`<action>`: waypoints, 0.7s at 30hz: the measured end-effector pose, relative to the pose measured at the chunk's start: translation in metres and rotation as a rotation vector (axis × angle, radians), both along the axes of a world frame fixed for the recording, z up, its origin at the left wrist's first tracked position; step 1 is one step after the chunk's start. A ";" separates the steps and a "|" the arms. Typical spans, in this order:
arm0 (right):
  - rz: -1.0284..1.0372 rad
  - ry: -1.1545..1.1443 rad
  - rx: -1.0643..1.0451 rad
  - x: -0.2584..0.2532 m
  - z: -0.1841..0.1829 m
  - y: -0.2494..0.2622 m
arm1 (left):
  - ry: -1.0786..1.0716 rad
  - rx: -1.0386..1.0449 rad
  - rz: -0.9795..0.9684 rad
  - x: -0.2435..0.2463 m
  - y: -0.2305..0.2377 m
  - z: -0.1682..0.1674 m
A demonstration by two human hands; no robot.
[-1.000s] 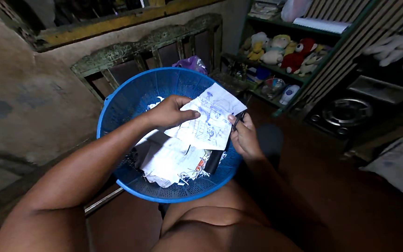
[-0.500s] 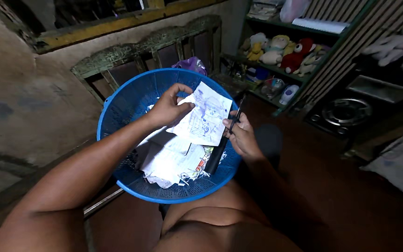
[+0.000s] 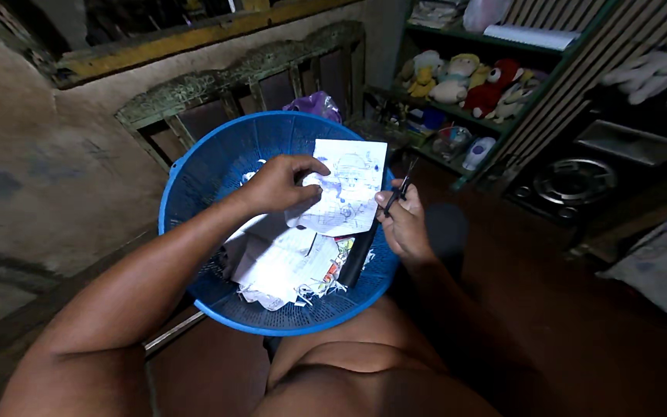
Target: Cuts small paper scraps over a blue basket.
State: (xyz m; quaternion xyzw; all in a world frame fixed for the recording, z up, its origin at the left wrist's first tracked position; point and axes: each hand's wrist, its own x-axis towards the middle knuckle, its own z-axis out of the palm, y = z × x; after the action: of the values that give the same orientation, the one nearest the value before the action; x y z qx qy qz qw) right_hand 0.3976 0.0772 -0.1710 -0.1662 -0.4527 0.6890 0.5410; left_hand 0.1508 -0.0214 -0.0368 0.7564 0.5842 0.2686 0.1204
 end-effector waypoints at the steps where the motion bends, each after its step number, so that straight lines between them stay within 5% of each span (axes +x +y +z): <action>1: -0.005 0.005 0.001 0.000 -0.001 0.001 | 0.025 0.005 0.008 0.000 0.000 0.001; 13: 0.044 -0.049 0.076 0.001 -0.004 0.001 | 0.076 0.116 -0.031 -0.003 0.000 0.004; 21: 0.043 0.049 -0.052 0.001 0.003 0.000 | -0.049 0.068 -0.031 -0.003 -0.001 0.003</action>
State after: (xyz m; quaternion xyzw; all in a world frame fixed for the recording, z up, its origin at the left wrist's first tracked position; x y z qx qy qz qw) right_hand 0.3984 0.0773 -0.1684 -0.1535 -0.4250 0.7158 0.5324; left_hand 0.1473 -0.0220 -0.0336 0.7624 0.5597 0.3046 0.1130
